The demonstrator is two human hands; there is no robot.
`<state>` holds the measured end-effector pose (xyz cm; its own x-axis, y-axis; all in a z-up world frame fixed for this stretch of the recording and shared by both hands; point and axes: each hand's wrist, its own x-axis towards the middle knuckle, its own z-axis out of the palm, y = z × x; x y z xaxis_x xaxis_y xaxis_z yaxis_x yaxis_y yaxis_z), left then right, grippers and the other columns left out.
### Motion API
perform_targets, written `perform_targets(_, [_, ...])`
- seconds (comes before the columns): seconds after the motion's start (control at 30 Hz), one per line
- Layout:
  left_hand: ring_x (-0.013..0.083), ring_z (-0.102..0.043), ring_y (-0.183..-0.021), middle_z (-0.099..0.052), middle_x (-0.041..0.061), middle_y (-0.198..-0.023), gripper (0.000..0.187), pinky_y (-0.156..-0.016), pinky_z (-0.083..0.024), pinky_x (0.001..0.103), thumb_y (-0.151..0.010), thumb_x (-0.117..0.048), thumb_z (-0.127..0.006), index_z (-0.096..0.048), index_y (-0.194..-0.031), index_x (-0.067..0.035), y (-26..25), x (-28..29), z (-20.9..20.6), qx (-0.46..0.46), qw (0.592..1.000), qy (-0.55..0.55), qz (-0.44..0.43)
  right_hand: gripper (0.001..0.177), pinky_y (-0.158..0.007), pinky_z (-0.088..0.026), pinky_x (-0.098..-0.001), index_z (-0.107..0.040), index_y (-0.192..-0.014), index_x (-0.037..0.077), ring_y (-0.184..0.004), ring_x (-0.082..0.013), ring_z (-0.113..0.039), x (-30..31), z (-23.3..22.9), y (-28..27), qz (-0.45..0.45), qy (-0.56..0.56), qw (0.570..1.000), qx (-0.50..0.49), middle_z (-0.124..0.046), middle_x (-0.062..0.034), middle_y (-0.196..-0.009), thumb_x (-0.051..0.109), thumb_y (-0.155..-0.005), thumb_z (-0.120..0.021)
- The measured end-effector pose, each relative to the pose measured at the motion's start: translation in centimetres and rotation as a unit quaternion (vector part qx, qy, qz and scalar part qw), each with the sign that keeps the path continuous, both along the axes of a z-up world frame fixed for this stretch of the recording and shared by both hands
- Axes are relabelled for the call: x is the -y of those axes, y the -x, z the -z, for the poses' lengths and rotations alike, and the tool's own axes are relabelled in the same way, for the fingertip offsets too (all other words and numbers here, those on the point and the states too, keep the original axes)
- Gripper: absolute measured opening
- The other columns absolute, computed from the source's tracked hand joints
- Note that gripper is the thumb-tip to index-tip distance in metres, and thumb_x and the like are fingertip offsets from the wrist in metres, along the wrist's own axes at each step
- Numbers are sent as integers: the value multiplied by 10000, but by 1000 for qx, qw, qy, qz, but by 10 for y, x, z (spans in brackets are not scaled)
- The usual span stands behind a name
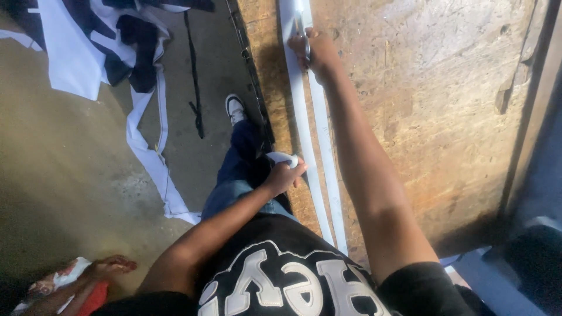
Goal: The person uses shears to cut a long strip of white fabric on a wooden workbench. They repeatedly reposition the fabric and the shears to continue cutting along the length of the material.
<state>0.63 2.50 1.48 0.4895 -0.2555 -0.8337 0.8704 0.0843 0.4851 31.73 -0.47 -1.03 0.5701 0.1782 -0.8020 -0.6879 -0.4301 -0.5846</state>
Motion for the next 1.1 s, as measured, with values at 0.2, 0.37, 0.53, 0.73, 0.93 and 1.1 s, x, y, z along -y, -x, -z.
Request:
perform_targets(0.2, [154, -606, -602, -597, -1, -593, 322, -794, -537, 370, -1043, -368, -569, -590, -797, -161, 6, 1, 7, 22, 1000, 12, -7, 141, -530, -461, -222, -613, -833, 183, -632, -64, -529, 0, -11, -4, -60, 43, 997, 34, -594, 49, -768, 246, -936, -687])
perform_targets(0.37, [155, -646, -617, -617, 12, -610, 318, -813, -565, 373, -1039, -346, -584, -599, -785, -155, 8, 1, 11, 60, 998, 16, -16, 153, -467, -427, -239, -650, -836, 142, -546, -88, -537, 4, -1, -3, -16, 5, 999, 37, -613, 23, -692, 197, -944, -743])
perform_targets(0.53, [148, -636, -604, -622, 23, -617, 273, -746, -558, 333, -1037, -343, -600, -632, -851, -145, 4, 1, 9, 29, 999, 6, -12, 155, -504, -438, -234, -576, -806, 188, -593, -71, -536, -2, -7, -3, -30, 51, 998, 22, -587, 51, -714, 175, -898, -700])
perform_targets(0.73, [168, -580, -579, -585, 44, -660, 293, -538, -464, 290, -997, -332, -559, -657, -838, -105, -18, -11, -15, -52, 997, -53, -28, 207, -487, -384, -226, -529, -731, 175, -577, -74, -476, -4, -9, -3, -11, 29, 999, 21, -524, 40, -677, 101, -845, -685])
perform_targets(0.93, [475, -726, -868, -713, 260, -863, 608, -764, -553, 544, -1131, -517, -415, -708, -947, -17, 22, -23, 95, 215, 912, -340, 78, 159, -524, -430, -233, -558, -808, 175, -627, -86, -518, -5, -11, -2, -39, 58, 997, 21, -562, 34, -736, 142, -906, -679])
perform_targets(1.1, [127, -685, -633, -806, -51, -1033, 375, -695, -559, 313, -1091, -395, -493, -749, -1294, -212, -71, -76, 10, 235, 929, -273, -84, 165, -546, -450, -318, -757, -834, 181, -611, -116, -602, 3, 15, -4, -79, 97, 987, 99, -663, 9, -674, 327, -789, -695])
